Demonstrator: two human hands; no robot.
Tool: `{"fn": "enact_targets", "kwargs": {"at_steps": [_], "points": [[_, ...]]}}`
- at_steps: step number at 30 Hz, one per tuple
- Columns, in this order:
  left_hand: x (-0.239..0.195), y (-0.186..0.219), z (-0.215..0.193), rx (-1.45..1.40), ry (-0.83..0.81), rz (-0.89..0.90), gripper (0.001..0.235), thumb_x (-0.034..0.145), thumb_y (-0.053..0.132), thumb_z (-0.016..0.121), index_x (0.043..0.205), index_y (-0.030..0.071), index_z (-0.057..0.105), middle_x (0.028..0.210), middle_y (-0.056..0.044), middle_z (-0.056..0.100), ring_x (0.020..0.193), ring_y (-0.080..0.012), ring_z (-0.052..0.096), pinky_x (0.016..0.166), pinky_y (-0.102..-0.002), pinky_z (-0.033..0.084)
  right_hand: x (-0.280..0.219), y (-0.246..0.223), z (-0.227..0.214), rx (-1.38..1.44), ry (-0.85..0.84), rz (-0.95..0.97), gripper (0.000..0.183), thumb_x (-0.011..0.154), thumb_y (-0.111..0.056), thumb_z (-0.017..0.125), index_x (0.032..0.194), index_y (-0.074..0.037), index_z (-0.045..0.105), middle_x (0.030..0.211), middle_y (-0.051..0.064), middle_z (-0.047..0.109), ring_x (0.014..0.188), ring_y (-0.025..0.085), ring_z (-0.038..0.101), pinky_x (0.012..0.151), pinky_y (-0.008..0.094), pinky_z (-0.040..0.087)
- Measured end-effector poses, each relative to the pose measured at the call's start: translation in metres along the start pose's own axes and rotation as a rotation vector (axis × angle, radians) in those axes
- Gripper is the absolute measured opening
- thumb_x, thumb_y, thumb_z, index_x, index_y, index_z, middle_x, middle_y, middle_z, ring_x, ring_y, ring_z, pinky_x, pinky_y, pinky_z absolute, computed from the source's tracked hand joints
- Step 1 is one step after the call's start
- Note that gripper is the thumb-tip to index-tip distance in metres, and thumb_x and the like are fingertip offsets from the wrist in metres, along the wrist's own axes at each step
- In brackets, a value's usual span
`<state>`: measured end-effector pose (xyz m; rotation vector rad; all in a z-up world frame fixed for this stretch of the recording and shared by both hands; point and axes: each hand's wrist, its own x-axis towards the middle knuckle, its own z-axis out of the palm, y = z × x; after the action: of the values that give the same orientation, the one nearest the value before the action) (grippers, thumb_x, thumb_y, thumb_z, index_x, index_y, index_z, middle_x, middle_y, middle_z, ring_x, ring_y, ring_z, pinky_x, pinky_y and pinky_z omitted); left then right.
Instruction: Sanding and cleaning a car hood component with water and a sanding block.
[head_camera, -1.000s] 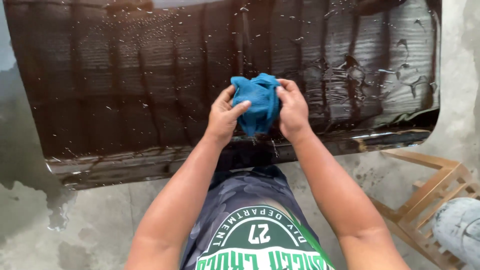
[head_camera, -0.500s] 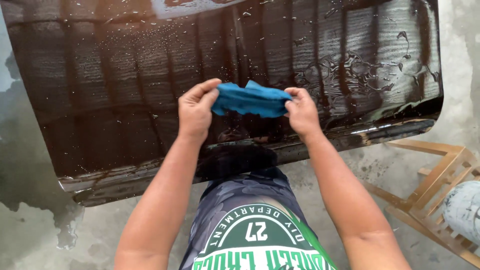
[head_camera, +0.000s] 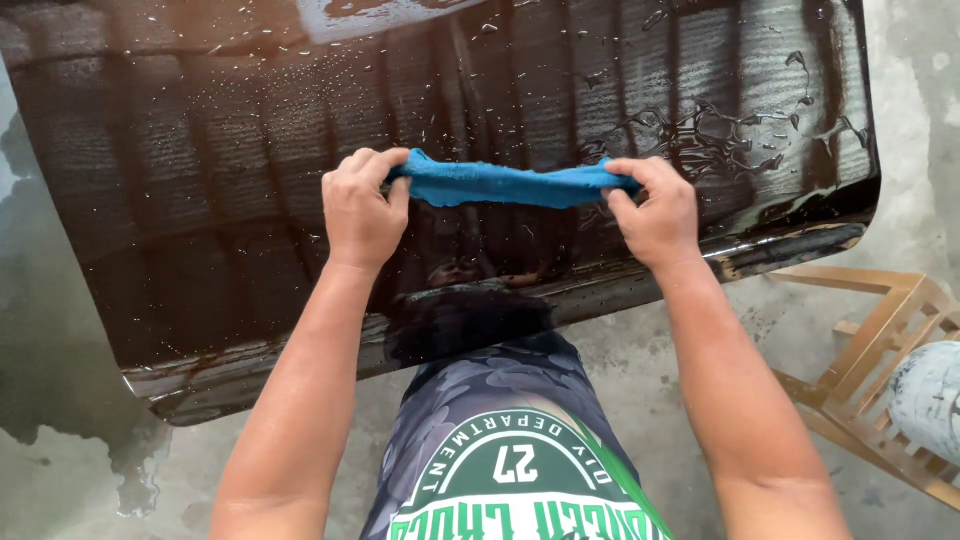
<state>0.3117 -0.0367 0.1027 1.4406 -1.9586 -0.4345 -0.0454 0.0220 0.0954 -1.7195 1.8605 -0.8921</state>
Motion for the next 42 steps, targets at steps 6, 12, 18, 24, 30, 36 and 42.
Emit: {"fn": "enact_targets", "kwargs": {"at_steps": [6, 12, 18, 24, 30, 36, 42], "points": [[0.009, -0.018, -0.009, -0.452, 0.014, 0.103, 0.013, 0.086, 0.002, 0.075, 0.098, 0.002, 0.071, 0.124, -0.017, 0.064, 0.115, -0.0286, 0.06, 0.098, -0.041, 0.047, 0.003, -0.015, 0.002, 0.061, 0.141, -0.219, 0.013, 0.09, -0.013, 0.076, 0.099, -0.007, 0.069, 0.11, 0.007, 0.068, 0.095, 0.016, 0.059, 0.084, 0.031, 0.05], [-0.004, 0.007, 0.058, -0.726, -0.003, -0.387, 0.011, 0.093, 0.011, 0.072, 0.096, 0.0, 0.07, 0.087, -0.005, 0.069, 0.08, -0.0107, 0.062, 0.072, -0.028, 0.054, -0.01, 0.015, 0.116, 0.594, -0.016, 0.439, 0.015, 0.1, -0.021, 0.066, 0.097, -0.006, 0.065, 0.09, 0.002, 0.065, 0.081, 0.01, 0.059, 0.073, 0.027, 0.053], [-0.049, 0.068, 0.074, -0.443, -0.028, 0.061, 0.03, 0.086, 0.01, 0.072, 0.112, -0.004, 0.07, 0.114, -0.018, 0.071, 0.096, -0.0226, 0.073, 0.084, -0.034, 0.054, -0.037, 0.024, 0.182, 1.355, -0.055, 0.65, 0.025, 0.114, -0.031, 0.07, 0.1, -0.012, 0.061, 0.08, 0.001, 0.054, 0.059, 0.012, 0.046, 0.043, 0.028, 0.036], [-0.058, 0.036, 0.081, -0.665, -0.11, -0.265, 0.02, 0.094, 0.01, 0.072, 0.111, 0.001, 0.075, 0.104, -0.006, 0.076, 0.081, -0.0094, 0.066, 0.073, -0.025, 0.056, -0.015, -0.019, 0.134, 1.051, -0.078, 0.76, 0.015, 0.092, -0.008, 0.062, 0.105, -0.013, 0.058, 0.093, 0.002, 0.064, 0.078, 0.012, 0.063, 0.064, 0.029, 0.056], [-0.056, 0.03, 0.079, -0.651, -0.101, -0.486, 0.023, 0.095, 0.016, 0.073, 0.114, 0.002, 0.073, 0.088, -0.003, 0.072, 0.074, -0.0052, 0.063, 0.069, -0.023, 0.054, -0.002, 0.046, 0.086, 0.887, -0.031, 0.426, 0.028, 0.09, -0.001, 0.068, 0.117, -0.004, 0.063, 0.107, 0.006, 0.068, 0.097, 0.017, 0.066, 0.086, 0.032, 0.056], [-0.065, 0.035, 0.088, -0.595, -0.164, -0.464, 0.025, 0.093, 0.014, 0.072, 0.114, 0.002, 0.071, 0.103, -0.002, 0.069, 0.079, -0.0081, 0.067, 0.07, -0.024, 0.056, -0.029, 0.093, 0.049, -0.074, 0.261, 0.333, 0.049, 0.086, -0.016, 0.072, 0.133, -0.007, 0.059, 0.13, 0.02, 0.062, 0.115, 0.034, 0.061, 0.102, 0.043, 0.049], [-0.063, 0.045, 0.107, -0.418, -0.194, -0.41, 0.029, 0.09, 0.017, 0.073, 0.116, 0.004, 0.072, 0.106, -0.005, 0.069, 0.083, -0.0153, 0.066, 0.072, -0.03, 0.055, -0.03, 0.062, 0.08, -0.227, 0.089, -0.025, 0.07, 0.087, -0.029, 0.075, 0.151, -0.013, 0.05, 0.164, 0.022, 0.037, 0.149, 0.041, 0.037, 0.122, 0.052, 0.032]]}}
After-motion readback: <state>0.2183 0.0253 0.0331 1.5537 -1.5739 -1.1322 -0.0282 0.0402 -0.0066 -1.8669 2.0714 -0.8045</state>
